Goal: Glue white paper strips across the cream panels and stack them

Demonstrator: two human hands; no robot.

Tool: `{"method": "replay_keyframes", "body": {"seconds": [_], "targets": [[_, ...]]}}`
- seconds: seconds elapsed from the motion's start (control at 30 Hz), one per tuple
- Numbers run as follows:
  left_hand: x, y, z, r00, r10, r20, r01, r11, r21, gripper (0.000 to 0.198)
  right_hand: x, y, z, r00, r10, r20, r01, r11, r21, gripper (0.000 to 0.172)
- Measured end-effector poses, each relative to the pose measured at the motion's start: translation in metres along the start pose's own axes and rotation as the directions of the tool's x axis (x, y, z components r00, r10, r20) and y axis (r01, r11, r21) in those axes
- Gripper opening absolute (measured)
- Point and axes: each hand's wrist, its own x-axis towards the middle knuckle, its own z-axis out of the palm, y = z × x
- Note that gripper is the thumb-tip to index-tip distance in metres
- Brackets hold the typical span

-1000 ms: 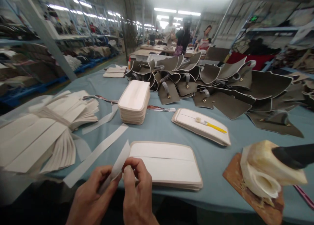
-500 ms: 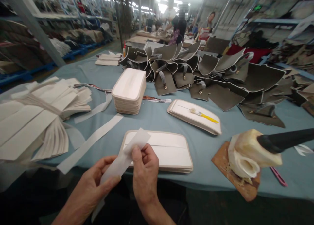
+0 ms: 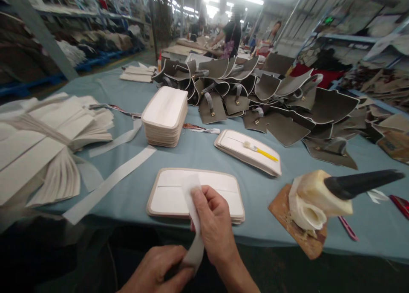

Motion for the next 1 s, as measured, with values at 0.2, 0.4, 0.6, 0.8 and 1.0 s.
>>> {"method": "replay_keyframes", "body": {"seconds": [0.2, 0.4, 0.6, 0.8, 1.0], "targets": [[-0.005, 0.004, -0.021, 0.989, -0.141, -0.054, 0.09, 0.836, -0.541, 0.054, 0.003, -0.011, -0.016, 0.906, 0.251, 0.341, -0.086, 0.897, -0.433, 0.049], [-0.007, 0.002, -0.038, 0.928, -0.292, -0.23, 0.11, 0.807, -0.581, 0.054, 0.007, 0.002, -0.007, 0.799, 0.461, 0.385, -0.108, 0.741, -0.663, 0.035], [-0.002, -0.005, -0.04, 0.871, -0.308, -0.382, 0.062, 0.842, -0.536, 0.05, 0.024, -0.002, 0.005, 0.842, 0.421, 0.338, -0.059, 0.694, -0.717, 0.036], [0.006, -0.013, -0.062, 0.802, -0.26, -0.538, 0.058, 0.93, -0.364, 0.037, 0.044, -0.008, 0.022, 0.933, 0.275, 0.233, 0.076, 0.482, -0.873, 0.036], [0.016, -0.024, -0.081, 0.78, -0.239, -0.579, 0.159, 0.97, -0.186, 0.033, 0.064, -0.009, 0.034, 0.954, 0.235, 0.187, 0.115, 0.29, -0.95, 0.037]]}}
